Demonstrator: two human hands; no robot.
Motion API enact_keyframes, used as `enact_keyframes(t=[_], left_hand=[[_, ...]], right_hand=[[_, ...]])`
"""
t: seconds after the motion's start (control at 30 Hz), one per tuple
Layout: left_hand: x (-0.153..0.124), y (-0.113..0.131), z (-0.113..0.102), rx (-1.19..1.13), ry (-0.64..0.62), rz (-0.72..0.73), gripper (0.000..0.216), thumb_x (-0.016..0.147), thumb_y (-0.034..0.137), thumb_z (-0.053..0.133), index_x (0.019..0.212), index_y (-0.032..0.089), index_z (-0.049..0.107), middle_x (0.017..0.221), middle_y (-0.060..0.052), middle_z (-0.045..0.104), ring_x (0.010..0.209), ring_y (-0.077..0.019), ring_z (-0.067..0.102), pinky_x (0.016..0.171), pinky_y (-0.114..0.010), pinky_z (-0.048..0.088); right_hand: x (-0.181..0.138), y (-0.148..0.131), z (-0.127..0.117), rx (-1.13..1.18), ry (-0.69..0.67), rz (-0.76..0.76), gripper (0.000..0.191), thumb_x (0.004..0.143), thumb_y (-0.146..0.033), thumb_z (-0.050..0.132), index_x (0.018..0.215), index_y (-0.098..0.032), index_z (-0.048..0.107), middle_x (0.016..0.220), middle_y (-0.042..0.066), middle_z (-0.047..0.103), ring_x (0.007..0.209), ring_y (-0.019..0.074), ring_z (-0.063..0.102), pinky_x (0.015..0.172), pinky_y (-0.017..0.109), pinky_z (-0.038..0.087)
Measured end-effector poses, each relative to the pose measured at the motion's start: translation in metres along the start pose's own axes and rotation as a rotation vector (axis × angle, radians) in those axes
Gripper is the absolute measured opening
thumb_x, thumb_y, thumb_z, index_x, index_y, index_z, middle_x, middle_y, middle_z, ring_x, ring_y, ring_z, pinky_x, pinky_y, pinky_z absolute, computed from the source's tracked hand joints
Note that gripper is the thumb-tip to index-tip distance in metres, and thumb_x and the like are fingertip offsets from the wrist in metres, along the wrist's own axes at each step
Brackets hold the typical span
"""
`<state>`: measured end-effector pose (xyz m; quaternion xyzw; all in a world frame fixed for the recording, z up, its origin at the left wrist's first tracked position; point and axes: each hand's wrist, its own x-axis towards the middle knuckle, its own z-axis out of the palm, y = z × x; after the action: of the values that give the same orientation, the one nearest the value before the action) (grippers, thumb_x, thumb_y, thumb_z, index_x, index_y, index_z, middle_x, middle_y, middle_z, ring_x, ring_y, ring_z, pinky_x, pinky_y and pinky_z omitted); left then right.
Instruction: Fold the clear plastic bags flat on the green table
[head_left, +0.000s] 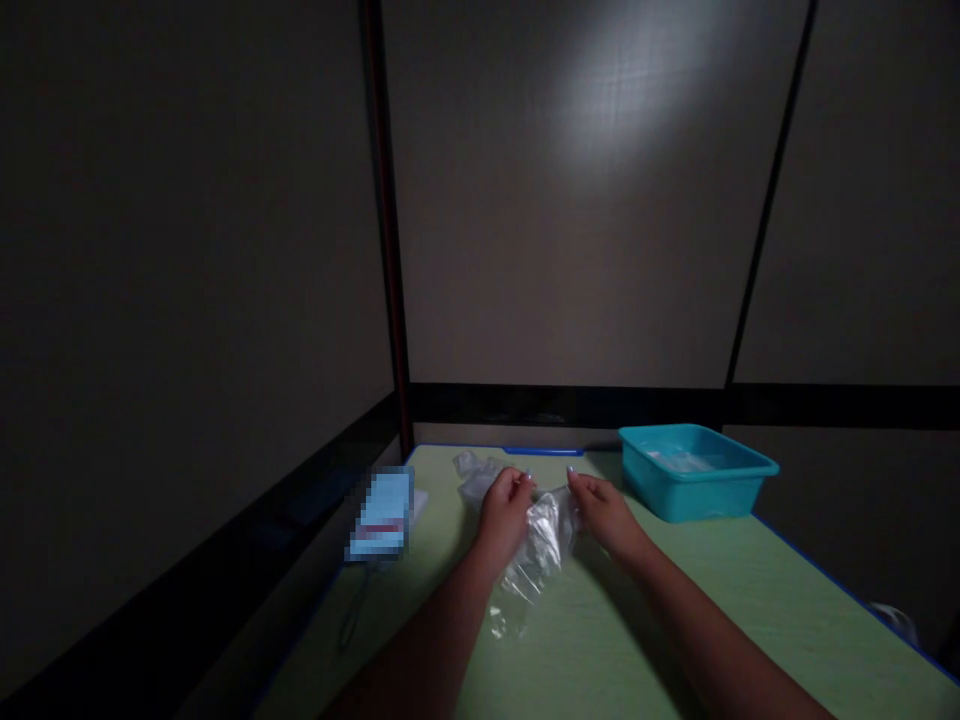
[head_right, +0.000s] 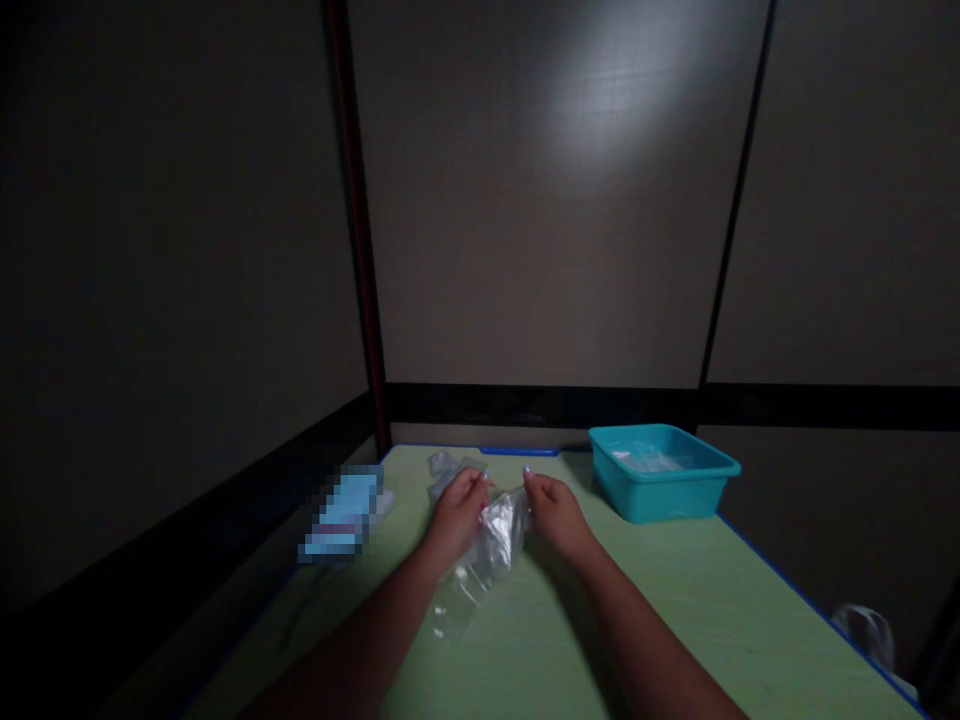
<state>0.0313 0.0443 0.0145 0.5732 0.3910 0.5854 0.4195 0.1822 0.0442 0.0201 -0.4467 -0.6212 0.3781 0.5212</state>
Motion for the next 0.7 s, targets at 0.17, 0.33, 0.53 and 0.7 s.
enact_keyframes(t=[0.17,0.33,0.53,0.7], left_hand=[[-0.014,0.012,0.001,0.465,-0.322,0.384,0.025,0.062,0.034,0.070,0.071,0.020,0.053,0.075,0.002,0.052,0.079,-0.0154,0.046,0.068,-0.024,0.034],[-0.013,0.002,0.002,0.542,-0.294,0.370,0.014,0.073,0.028,0.060,0.069,0.019,0.050,0.076,0.002,0.050,0.078,-0.0142,0.045,0.068,-0.024,0.033],[-0.002,0.004,-0.004,0.321,-0.151,0.346,0.019,0.078,0.026,0.051,0.062,0.018,0.049,0.073,0.001,0.048,0.076,-0.0132,0.046,0.069,-0.024,0.035],[0.003,0.003,-0.006,-0.015,-0.084,0.069,0.029,0.073,0.044,0.057,0.061,0.018,0.052,0.063,0.003,0.048,0.063,-0.0110,0.047,0.060,-0.022,0.036]], right_hand=[[-0.005,0.002,0.009,0.166,-0.019,0.061,0.049,0.074,-0.063,0.047,0.056,-0.017,0.045,0.048,-0.003,0.043,0.043,0.0079,0.037,0.041,0.021,0.028],[-0.011,-0.007,0.003,0.423,-0.288,0.187,0.040,0.073,-0.057,0.054,0.069,-0.017,0.050,0.055,-0.004,0.044,0.041,0.0056,0.031,0.037,0.019,0.022],[-0.005,-0.008,-0.012,0.418,-0.356,0.119,0.029,0.068,-0.040,0.068,0.068,-0.018,0.050,0.048,-0.008,0.036,0.041,0.0047,0.028,0.039,0.019,0.024],[0.002,-0.005,-0.018,0.446,-0.080,0.051,0.031,0.071,-0.043,0.063,0.062,-0.018,0.047,0.049,-0.006,0.039,0.044,0.0062,0.036,0.043,0.020,0.030]])
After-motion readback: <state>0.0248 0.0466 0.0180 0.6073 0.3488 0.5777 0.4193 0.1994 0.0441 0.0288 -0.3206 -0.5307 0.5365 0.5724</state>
